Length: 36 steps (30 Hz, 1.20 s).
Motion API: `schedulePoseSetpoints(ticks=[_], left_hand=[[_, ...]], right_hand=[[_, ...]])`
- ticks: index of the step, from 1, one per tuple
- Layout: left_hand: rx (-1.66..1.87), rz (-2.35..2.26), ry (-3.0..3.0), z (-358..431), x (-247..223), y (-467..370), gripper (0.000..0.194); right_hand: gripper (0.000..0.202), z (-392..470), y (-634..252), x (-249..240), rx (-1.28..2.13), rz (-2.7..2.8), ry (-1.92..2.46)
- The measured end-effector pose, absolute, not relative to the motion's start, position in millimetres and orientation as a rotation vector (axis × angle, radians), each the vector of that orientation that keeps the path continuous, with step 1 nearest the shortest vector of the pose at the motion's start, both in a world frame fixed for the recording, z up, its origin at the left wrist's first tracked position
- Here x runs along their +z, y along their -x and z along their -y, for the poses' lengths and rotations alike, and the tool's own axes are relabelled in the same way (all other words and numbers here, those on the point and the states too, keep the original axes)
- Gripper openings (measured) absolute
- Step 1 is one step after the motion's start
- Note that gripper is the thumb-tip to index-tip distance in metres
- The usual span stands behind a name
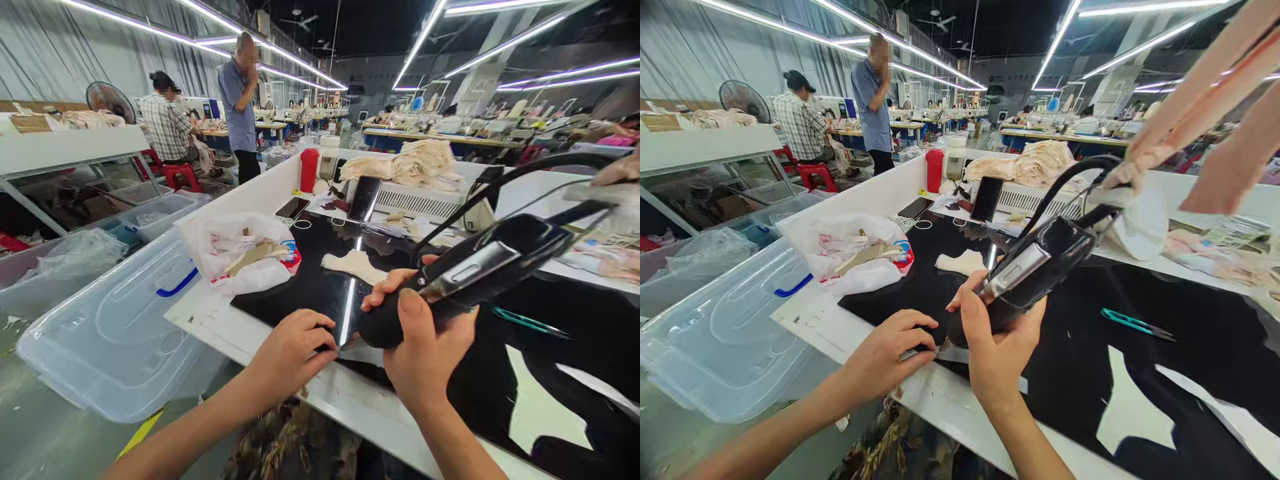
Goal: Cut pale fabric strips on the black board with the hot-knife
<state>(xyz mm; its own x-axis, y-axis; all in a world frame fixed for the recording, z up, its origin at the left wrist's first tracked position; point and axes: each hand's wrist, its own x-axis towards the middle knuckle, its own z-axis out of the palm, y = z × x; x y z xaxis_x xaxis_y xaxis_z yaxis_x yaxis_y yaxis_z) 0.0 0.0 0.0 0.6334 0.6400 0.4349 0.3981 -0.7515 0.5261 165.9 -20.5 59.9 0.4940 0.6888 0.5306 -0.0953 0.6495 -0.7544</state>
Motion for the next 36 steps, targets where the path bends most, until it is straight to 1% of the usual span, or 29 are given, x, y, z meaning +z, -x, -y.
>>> schedulePoseSetpoints(ticks=[4, 11, 18, 26, 36], left_hand=[[0.886, -0.799, -2.540, 0.0, -0.9, 1.1, 0.005], [0.960, -0.778, -2.718, 2.8, -2.2, 2.6, 0.019], [0.996, -0.782, -2.810, 10.4, -8.5, 13.4, 0.013], [1.015, -0.787, -2.861, 12.6, -14.9, 16.2, 0.018], [0.988, -0.760, -2.909, 10.8, -23.2, 17.5, 0.019]], right_hand=[[0.040, 21.7, -163.4, 56.2, 0.528, 0.949, 0.736], [0.043, 20.8, -163.7, 54.4, 0.485, 0.946, 0.748], [0.044, 19.4, -164.3, 54.7, 0.471, 0.944, 0.728], [0.043, 20.5, -164.2, 56.5, 0.493, 0.917, 0.729], [0.042, 15.7, -159.5, 63.5, 0.507, 0.880, 0.725]])
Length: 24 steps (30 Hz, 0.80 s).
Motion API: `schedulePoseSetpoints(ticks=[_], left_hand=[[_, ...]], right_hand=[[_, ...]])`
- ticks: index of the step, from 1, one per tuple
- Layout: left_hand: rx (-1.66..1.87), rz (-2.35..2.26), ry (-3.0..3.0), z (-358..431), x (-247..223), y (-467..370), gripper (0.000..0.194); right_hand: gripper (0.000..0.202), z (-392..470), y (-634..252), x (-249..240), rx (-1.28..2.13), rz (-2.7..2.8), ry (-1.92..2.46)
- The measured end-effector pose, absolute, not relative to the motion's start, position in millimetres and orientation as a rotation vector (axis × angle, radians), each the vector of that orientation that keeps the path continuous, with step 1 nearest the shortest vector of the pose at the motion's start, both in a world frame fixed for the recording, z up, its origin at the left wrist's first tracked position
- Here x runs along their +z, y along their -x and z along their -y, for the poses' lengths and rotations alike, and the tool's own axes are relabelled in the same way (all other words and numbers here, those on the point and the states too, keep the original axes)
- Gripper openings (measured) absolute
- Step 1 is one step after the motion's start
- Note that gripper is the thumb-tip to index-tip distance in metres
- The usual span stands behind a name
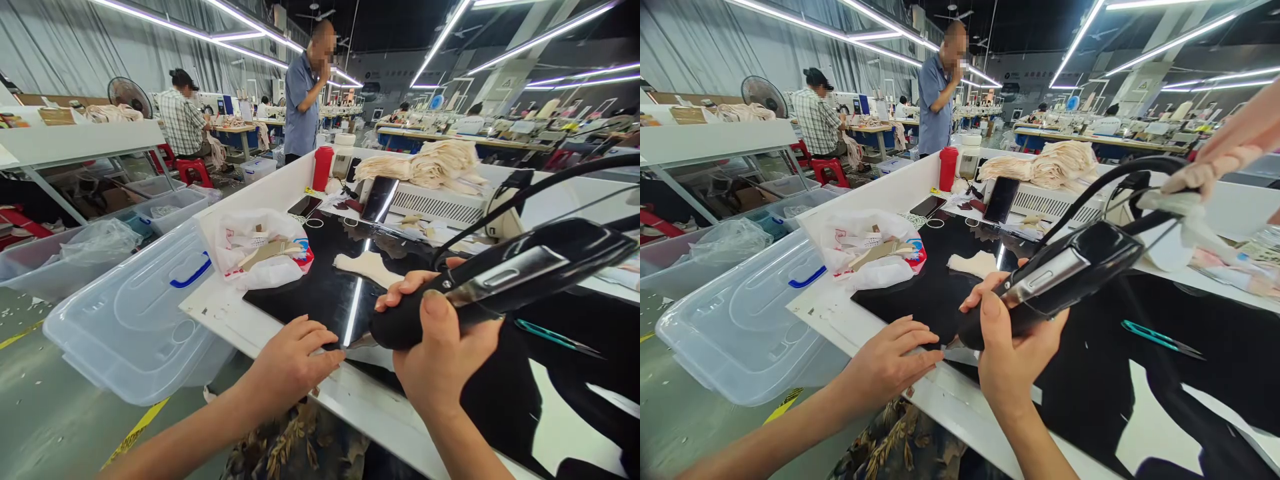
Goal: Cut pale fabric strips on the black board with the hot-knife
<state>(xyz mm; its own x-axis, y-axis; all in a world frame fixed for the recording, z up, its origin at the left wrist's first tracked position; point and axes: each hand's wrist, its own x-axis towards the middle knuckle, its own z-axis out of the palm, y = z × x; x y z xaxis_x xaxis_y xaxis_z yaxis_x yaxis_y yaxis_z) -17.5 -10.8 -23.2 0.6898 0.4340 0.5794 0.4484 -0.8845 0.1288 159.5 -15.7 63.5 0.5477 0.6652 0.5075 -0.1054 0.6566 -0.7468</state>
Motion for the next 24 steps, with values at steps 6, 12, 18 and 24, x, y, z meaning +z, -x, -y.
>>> schedulePoseSetpoints(ticks=[6, 12, 18, 24], left_hand=[[-0.969, 0.741, 2.852, 13.2, -22.5, 14.7, 0.020], [-0.925, 0.744, 2.863, 14.5, -21.7, 13.6, 0.022], [-1.009, 0.751, 2.866, 13.0, -15.6, 14.0, 0.019], [-1.070, 0.780, 2.926, 10.3, -5.5, 12.7, 0.020]], right_hand=[[0.041, 14.6, -158.9, 61.9, 0.502, 0.918, 0.715], [0.038, 15.7, -160.0, 59.5, 0.489, 0.942, 0.726], [0.039, 16.1, -160.1, 62.2, 0.513, 0.924, 0.729], [0.041, 18.8, -157.9, 67.3, 0.541, 0.861, 0.719]])
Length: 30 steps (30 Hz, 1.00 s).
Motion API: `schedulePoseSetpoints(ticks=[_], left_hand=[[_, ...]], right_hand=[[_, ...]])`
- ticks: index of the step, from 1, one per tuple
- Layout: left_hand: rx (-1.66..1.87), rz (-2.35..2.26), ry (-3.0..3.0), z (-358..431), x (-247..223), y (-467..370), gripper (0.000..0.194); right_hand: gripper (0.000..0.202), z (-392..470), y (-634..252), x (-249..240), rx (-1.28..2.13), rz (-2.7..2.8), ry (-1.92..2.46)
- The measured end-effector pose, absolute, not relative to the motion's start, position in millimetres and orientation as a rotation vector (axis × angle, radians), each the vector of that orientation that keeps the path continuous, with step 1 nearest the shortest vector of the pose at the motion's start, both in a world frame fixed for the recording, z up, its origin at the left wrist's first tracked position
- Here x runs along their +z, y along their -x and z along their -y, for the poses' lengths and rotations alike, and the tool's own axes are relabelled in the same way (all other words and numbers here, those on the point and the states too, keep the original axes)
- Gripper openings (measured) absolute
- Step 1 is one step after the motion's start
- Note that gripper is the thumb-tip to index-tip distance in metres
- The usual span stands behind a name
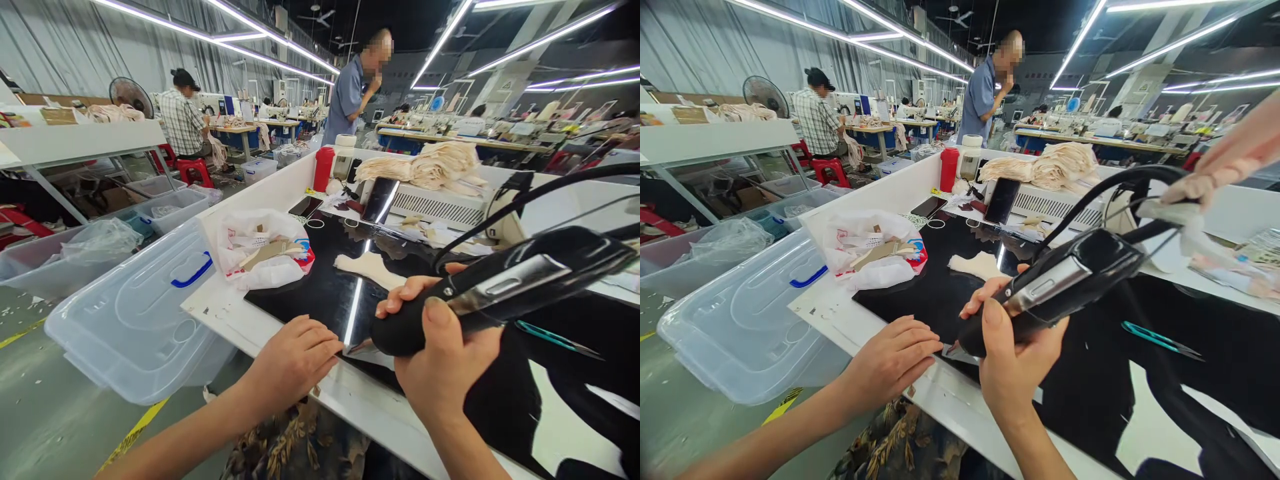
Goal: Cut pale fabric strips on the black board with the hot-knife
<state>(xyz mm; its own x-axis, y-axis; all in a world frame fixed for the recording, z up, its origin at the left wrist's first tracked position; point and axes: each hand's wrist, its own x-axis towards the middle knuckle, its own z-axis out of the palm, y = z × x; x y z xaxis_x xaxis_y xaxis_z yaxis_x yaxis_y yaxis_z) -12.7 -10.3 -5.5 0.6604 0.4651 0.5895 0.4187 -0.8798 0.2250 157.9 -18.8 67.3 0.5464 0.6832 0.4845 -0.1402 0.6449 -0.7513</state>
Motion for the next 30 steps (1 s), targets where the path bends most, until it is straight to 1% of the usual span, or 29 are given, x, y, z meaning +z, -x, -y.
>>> schedulePoseSetpoints(ticks=[12, 16, 19, 22, 25, 27, 30], left_hand=[[0.957, -0.763, -2.782, 10.0, -2.0, 9.2, 0.021], [0.922, -0.786, -2.817, 8.8, 1.8, 9.6, 0.021], [0.844, -0.725, -2.817, 3.9, 7.7, 10.3, 0.020], [0.789, -0.651, -2.808, -10.6, 15.9, 8.0, 0.022], [0.717, -0.466, -2.853, -34.6, 25.2, 1.1, 0.023], [0.594, -0.266, -2.853, -51.5, 30.9, -5.3, 0.030], [0.441, -0.102, -2.752, -70.4, 37.2, -15.7, 0.049]], right_hand=[[0.037, 18.6, -157.4, 59.9, 0.525, 0.919, 0.735], [0.039, 18.2, -165.2, 65.8, 0.532, 0.933, 0.777], [0.041, 19.4, -181.7, 78.4, 0.401, 0.947, 0.833], [0.037, 22.3, -201.5, 92.5, 0.244, 0.993, 0.944], [0.035, 24.6, -215.5, 100.5, 0.257, 0.987, 0.995], [0.038, 24.5, -219.9, 100.4, 0.309, 0.962, 0.985], [0.044, 21.9, -221.5, 94.8, 0.318, 0.955, 0.953]])
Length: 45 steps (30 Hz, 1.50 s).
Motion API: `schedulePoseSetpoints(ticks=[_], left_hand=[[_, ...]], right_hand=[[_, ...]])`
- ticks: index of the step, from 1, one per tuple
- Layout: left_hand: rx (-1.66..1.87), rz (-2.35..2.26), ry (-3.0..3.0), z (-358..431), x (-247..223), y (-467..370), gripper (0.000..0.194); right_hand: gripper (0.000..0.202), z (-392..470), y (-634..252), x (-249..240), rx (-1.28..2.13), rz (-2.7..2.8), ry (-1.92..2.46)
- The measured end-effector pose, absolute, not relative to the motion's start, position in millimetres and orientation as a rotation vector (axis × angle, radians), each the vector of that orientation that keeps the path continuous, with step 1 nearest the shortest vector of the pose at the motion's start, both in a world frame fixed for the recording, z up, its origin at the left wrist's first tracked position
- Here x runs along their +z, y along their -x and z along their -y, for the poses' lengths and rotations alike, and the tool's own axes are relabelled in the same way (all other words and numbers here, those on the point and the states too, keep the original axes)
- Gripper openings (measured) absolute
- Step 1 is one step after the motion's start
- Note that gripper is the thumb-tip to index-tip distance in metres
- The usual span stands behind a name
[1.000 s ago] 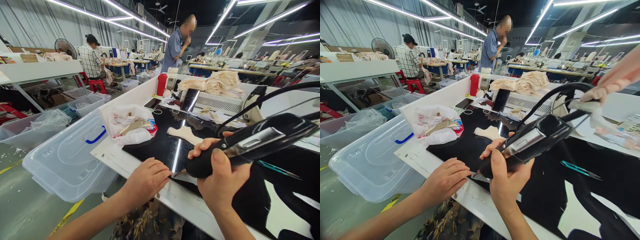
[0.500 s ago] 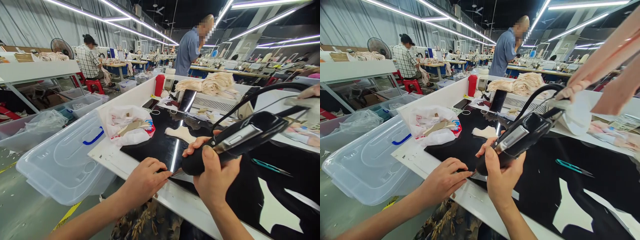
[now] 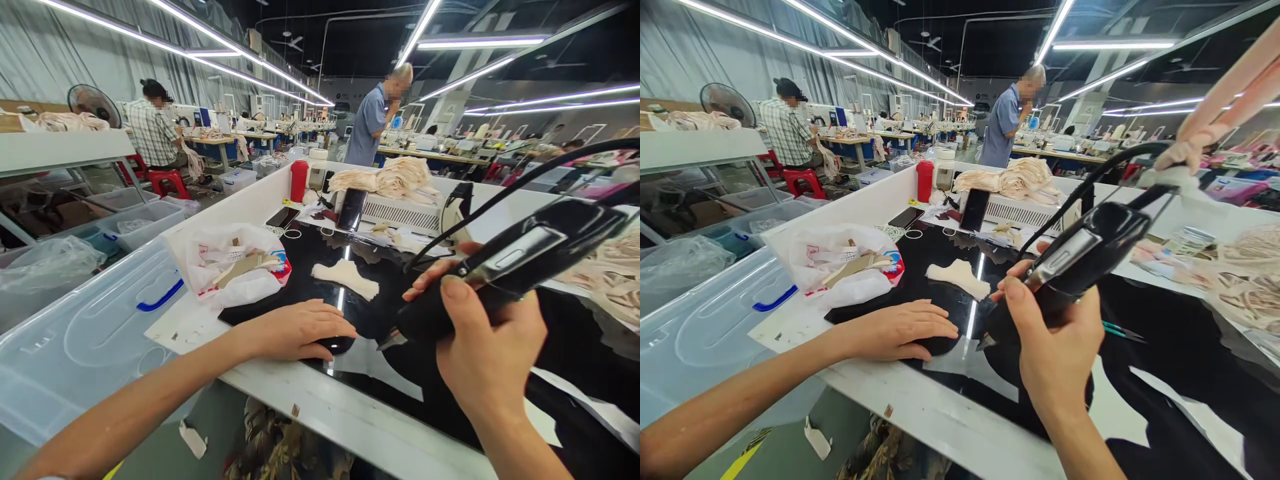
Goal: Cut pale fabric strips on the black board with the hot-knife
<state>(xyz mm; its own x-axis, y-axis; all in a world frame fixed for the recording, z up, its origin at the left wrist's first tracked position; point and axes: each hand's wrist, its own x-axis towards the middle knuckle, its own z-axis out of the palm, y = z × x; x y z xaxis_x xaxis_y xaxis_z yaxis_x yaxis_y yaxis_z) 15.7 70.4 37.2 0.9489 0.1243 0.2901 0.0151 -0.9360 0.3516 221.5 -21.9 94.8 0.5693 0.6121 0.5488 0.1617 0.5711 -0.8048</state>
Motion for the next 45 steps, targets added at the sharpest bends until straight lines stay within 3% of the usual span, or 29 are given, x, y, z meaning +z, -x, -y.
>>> schedulePoseSetpoints(ticks=[5, 17, 45], left_hand=[[0.296, -0.044, -2.628, -83.7, 40.4, -31.3, 0.066], [0.184, 0.044, -2.566, -94.1, 27.6, -52.5, 0.076], [0.173, -0.008, -2.466, -88.9, 28.5, -55.4, 0.086]], right_hand=[[0.041, 16.5, -219.9, 83.8, 0.285, 0.936, 0.867], [0.045, 10.7, -215.3, 71.3, 0.349, 0.865, 0.853], [0.040, 7.4, -208.5, 69.8, 0.389, 0.814, 0.824]])
